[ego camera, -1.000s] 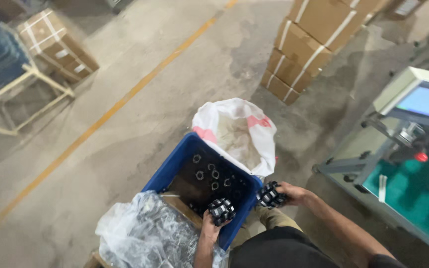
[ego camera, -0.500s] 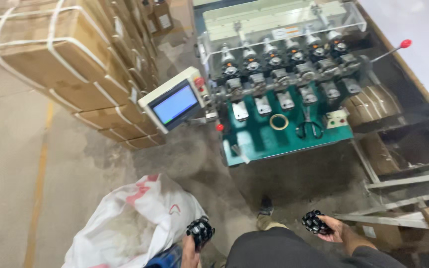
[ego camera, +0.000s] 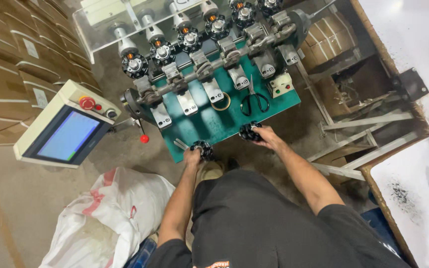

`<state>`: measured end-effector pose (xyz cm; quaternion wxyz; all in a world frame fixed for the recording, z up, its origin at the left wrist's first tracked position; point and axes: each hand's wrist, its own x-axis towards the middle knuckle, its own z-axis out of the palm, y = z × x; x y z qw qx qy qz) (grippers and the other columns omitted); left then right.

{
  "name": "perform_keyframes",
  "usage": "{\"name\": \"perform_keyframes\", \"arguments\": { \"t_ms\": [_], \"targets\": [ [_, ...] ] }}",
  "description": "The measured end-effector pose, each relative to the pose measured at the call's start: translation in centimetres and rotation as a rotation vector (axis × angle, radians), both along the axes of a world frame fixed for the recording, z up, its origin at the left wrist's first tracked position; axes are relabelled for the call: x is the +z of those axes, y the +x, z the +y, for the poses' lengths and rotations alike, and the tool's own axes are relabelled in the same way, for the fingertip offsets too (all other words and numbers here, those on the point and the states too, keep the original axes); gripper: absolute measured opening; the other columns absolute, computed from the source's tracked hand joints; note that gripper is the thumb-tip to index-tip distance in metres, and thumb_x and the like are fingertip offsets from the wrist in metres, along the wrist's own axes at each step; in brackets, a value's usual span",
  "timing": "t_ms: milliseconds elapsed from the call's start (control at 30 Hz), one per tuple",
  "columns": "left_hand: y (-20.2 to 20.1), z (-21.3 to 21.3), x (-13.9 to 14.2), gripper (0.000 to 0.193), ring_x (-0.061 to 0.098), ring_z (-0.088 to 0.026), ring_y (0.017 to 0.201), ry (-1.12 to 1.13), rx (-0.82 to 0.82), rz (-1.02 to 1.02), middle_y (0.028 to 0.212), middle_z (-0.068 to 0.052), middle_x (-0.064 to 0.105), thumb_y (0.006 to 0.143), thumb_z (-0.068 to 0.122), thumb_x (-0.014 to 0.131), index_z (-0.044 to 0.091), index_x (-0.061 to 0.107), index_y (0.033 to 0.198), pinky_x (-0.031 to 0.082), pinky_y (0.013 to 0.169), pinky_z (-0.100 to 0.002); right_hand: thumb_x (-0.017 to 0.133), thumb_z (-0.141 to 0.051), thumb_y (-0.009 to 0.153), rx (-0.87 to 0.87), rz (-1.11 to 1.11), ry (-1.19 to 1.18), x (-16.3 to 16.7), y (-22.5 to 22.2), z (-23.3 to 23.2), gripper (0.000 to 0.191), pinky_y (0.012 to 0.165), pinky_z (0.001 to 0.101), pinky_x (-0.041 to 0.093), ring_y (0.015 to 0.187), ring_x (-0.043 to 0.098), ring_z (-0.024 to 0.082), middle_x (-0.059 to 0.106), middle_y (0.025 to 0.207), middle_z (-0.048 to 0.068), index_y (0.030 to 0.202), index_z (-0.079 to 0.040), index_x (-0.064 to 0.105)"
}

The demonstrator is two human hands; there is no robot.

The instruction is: The person handles black pump head components at a multi-station machine, fitting and pressing parts together by hand and loading them into the machine's stations. They walk to a blue bin, pick additional components from a box, and return to continue fitting parts at the machine.

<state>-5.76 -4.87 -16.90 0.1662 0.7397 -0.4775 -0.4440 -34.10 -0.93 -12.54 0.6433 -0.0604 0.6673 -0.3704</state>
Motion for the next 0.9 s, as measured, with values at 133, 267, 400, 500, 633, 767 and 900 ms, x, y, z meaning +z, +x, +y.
{"name": "perform_keyframes", "arguments": {
  "t_ms": [133, 267, 400, 500, 633, 767, 900],
  "targets": [
    [-5.1, -6.4, 0.5, 0.042, 0.072, -0.038, 0.101, -0.049, -0.156, -0.114, 0.107, -0.02, 0.076, 0.074, 0.025, 0.07, 0.008, 0.076, 0.112, 0.056, 0.092, -0.045, 0.077, -0.022, 0.085, 0.139, 0.296, -0.049, 0.2, 1.7, -6.1, 0.043, 0.061, 0.0374, 0.056, 0.075, 0.067, 0.021, 0.071, 0.095, 0.013, 0.12, 0.001, 0.068],
    [-8.0, -9.6, -0.3, 0.054, 0.062, -0.043, 0.113, -0.322, -0.233, -0.234, 0.118, -0.022, 0.069, 0.073, 0.034, 0.079, 0.008, 0.068, 0.12, 0.048, 0.098, -0.048, 0.086, -0.024, 0.075, 0.344, 0.621, -0.174, -0.1, 1.8, -9.7, 0.057, 0.061, 0.0291, 0.06, 0.072, 0.071, 0.013, 0.074, 0.095, 0.009, 0.122, 0.001, 0.065],
    [-8.6, -10.0, -1.3, 0.062, 0.062, -0.041, 0.114, -0.338, -0.218, -0.059, 0.126, -0.02, 0.067, 0.081, 0.031, 0.075, 0.012, 0.059, 0.137, 0.048, 0.101, -0.048, 0.085, -0.028, 0.081, 0.494, 0.641, -0.084, -0.6, 0.5, -11.2, 0.053, 0.062, 0.0274, 0.055, 0.067, 0.07, 0.016, 0.076, 0.091, 0.013, 0.12, 0.004, 0.07],
    [-8.8, -9.5, -1.0, 0.048, 0.065, -0.038, 0.112, -0.437, -0.207, -0.027, 0.123, -0.019, 0.069, 0.088, 0.029, 0.07, 0.011, 0.062, 0.132, 0.051, 0.099, -0.045, 0.083, -0.022, 0.083, 0.489, 0.481, -0.103, -1.0, -0.9, -12.5, 0.046, 0.058, 0.0291, 0.057, 0.068, 0.07, 0.019, 0.076, 0.091, 0.013, 0.116, 0.007, 0.07],
    [-10.7, -8.3, -0.6, 0.033, 0.068, -0.033, 0.109, -0.415, -0.187, 0.128, 0.119, -0.018, 0.071, 0.097, 0.026, 0.063, 0.01, 0.066, 0.125, 0.054, 0.095, -0.041, 0.083, -0.016, 0.087, 0.49, 0.279, -0.172, -1.7, -3.2, -13.2, 0.038, 0.064, 0.0284, 0.063, 0.078, 0.074, 0.017, 0.076, 0.095, 0.012, 0.113, 0.008, 0.07],
    [-16.1, -8.3, -1.9, 0.039, 0.064, -0.024, 0.118, -0.125, 0.044, 0.876, 0.128, -0.01, 0.071, 0.107, 0.032, 0.052, 0.004, 0.066, 0.132, 0.049, 0.1, -0.035, 0.07, -0.016, 0.099, 0.408, -0.455, -0.052, -1.9, -7.3, -12.2, 0.028, 0.075, 0.0329, 0.066, 0.083, 0.072, 0.017, 0.07, 0.102, 0.006, 0.121, 0.001, 0.068],
    [-22.6, -8.2, -3.2, 0.04, 0.068, -0.023, 0.11, 0.357, 0.387, 1.517, 0.119, -0.009, 0.072, 0.107, 0.038, 0.05, 0.006, 0.064, 0.124, 0.055, 0.095, -0.04, 0.056, -0.01, 0.098, 0.461, -0.242, -0.068, -1.2, -11.7, -11.2, 0.026, 0.074, 0.0307, 0.063, 0.095, 0.077, 0.024, 0.075, 0.108, 0.015, 0.119, 0.0, 0.066]
  ]
}}
